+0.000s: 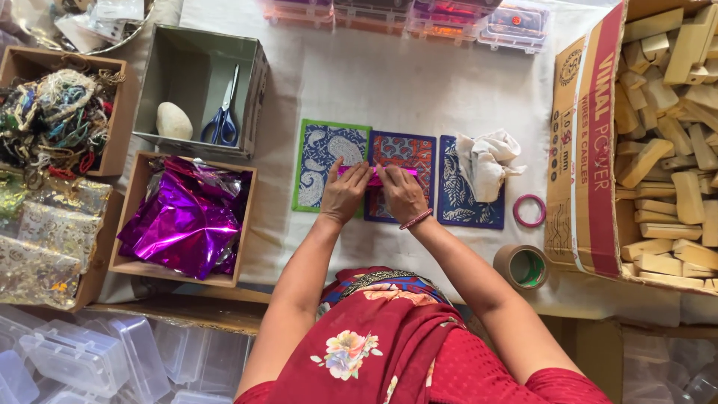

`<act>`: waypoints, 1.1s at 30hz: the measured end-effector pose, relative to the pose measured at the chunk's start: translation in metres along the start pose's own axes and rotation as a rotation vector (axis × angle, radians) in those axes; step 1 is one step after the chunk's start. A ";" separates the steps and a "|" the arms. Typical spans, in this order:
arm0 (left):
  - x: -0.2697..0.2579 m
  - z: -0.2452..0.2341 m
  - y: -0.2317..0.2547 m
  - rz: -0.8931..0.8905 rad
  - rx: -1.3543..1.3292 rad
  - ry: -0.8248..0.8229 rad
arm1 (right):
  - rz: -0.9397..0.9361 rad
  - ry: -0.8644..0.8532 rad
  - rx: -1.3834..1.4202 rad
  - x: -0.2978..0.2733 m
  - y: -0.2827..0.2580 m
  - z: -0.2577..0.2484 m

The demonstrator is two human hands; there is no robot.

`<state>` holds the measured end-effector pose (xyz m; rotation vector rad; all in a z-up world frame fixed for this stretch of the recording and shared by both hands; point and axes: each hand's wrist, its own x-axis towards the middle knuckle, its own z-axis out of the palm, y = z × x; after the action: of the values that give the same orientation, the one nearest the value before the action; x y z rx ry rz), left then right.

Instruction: The person handles metallic and colored foil, wraps it around wooden blocks, and wipes the blocks with a cloth. They then place the wrapped blocks into small plastic containers.

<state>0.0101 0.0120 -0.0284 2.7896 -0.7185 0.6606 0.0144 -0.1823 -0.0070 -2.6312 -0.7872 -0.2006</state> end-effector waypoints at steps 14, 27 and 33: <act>-0.021 -0.034 -0.010 -0.214 -0.093 0.073 | -0.192 0.082 -0.006 0.002 0.018 0.012; -0.389 -0.319 -0.091 -1.762 0.664 -0.056 | -0.139 0.141 0.088 0.003 0.012 0.014; -0.428 -0.266 -0.081 -1.947 0.285 -0.091 | -0.101 0.121 0.045 0.006 0.008 0.011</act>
<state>-0.3844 0.3342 0.0024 2.1688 1.9476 0.1156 0.0245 -0.1809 -0.0186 -2.5126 -0.8739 -0.3614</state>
